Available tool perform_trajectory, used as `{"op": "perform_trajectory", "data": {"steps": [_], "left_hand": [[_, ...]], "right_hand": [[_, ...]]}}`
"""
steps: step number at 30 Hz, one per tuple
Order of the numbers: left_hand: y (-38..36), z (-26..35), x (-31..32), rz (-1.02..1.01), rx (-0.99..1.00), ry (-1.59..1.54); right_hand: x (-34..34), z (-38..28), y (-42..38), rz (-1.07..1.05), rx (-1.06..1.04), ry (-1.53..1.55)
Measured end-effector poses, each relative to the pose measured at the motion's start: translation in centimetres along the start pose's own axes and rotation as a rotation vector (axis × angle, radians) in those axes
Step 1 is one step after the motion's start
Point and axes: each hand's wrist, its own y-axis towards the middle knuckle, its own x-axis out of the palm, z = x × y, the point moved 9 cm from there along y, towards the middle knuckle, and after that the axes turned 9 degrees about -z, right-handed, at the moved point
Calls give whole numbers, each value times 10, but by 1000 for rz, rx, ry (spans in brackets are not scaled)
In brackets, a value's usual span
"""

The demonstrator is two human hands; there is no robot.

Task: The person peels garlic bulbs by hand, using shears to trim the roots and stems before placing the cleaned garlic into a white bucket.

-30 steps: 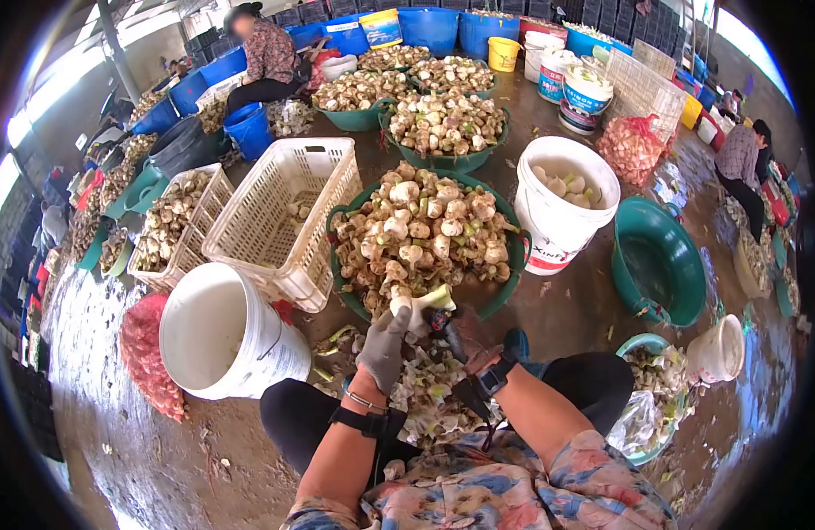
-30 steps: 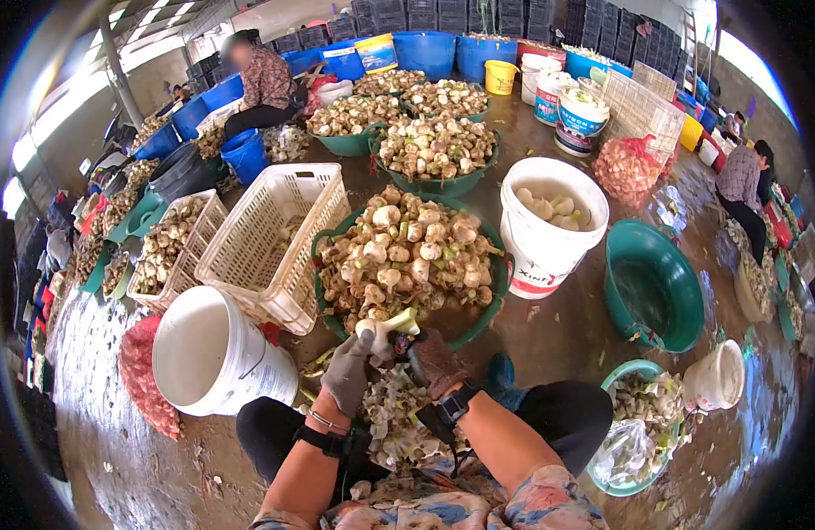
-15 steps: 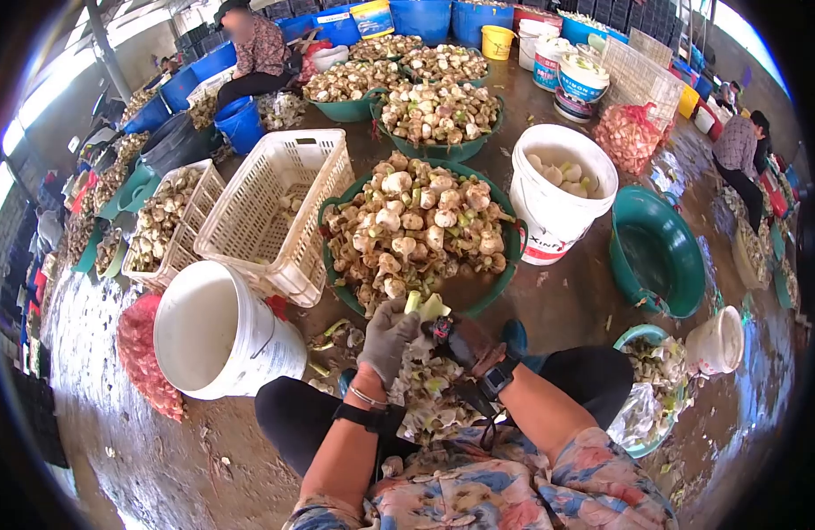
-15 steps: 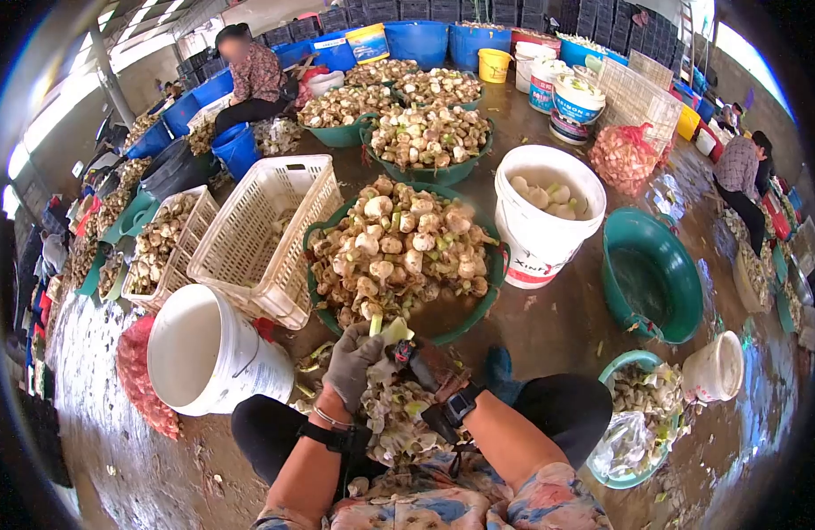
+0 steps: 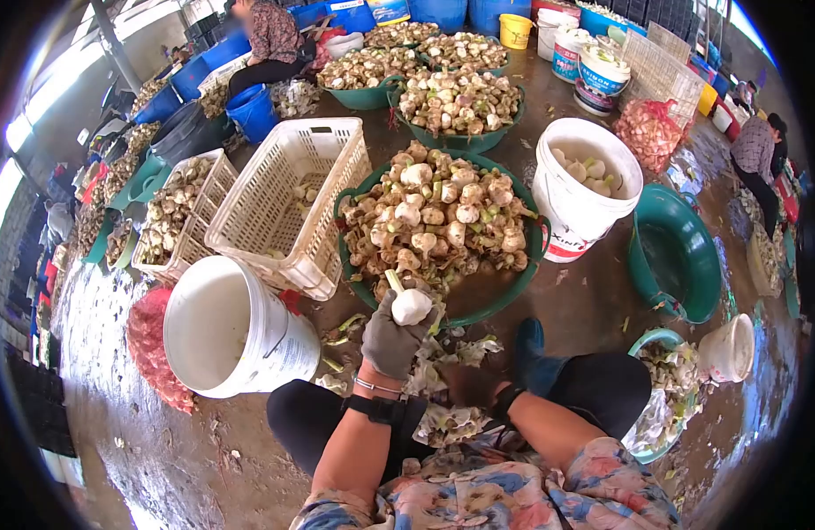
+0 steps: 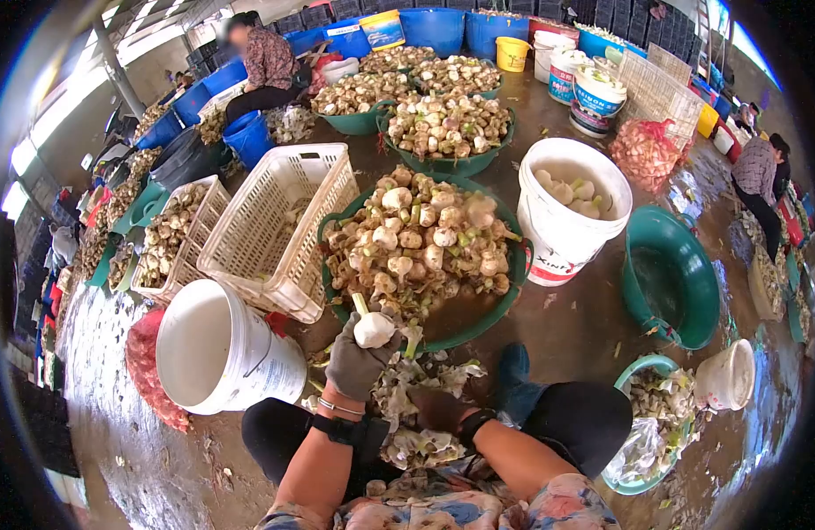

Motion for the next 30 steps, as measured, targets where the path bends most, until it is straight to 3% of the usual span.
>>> {"op": "perform_trajectory", "data": {"steps": [1, 2, 4, 5, 7, 9, 10, 11, 14, 16, 17, 18, 19, 20, 21, 22, 23, 25, 26, 27, 28, 29, 30], "left_hand": [[3, -11, 0, 3, -74, -312], [5, -14, -4, -44, -69, -384], [8, -25, -18, 40, -103, -328], [9, -28, -22, 116, -130, -266], [9, -36, -25, 141, -161, -238], [11, -20, -18, -50, -36, 550], [13, -37, -31, 54, -218, 66], [13, -38, -35, 60, -220, 65], [13, -36, -42, 59, -183, 136], [13, -22, -32, -45, -76, 550], [14, -23, -33, -46, -78, 551], [15, -29, -37, -26, -114, 292], [16, -32, -32, -6, -147, 33], [14, -29, -25, -6, -146, 34], [11, -16, -12, -53, -73, 433], [9, -6, 6, -103, 6, 830], [9, -8, 7, -111, 7, 830], [12, -14, -2, -54, -4, 670], [15, -12, -4, -61, 0, 672], [17, -17, -21, 22, -118, 280], [17, -25, -30, 107, -233, -114], [23, -8, -42, 349, -205, -57], [36, 29, -30, -14, 42, 56]], "right_hand": [[-20, 3, 2, 86, -37, 79], [-81, -44, -17, 181, -113, 115], [-114, -2, -19, 580, 33, 213], [-127, -11, -19, 578, 42, 215], [-163, -45, -28, 732, -147, 121], [-162, -46, -22, 671, -165, 116], [-156, -48, -17, 622, -79, -36], [-151, -49, -12, 571, 5, -188], [-134, -56, -11, 522, -28, -204], [-105, -65, -6, 411, -132, -155], [-92, -74, -4, 304, -233, -112], [-81, -72, -4, 152, -218, -92], [-82, -67, -4, 152, -219, -94], [-91, -51, -5, 235, -178, 103], [-99, -36, -7, 317, -135, 300], [-135, -59, -26, 551, -270, 228], [-134, -54, -24, 558, -268, 224], [-131, -28, -13, 541, -31, 190], [-138, -42, -19, 643, -101, 223], [-134, -41, -19, 649, -102, 221], [-113, -44, -7, 452, -134, 162], [-91, -49, 1, 251, -165, 102], [-80, -48, 5, 193, -134, -24]]}}
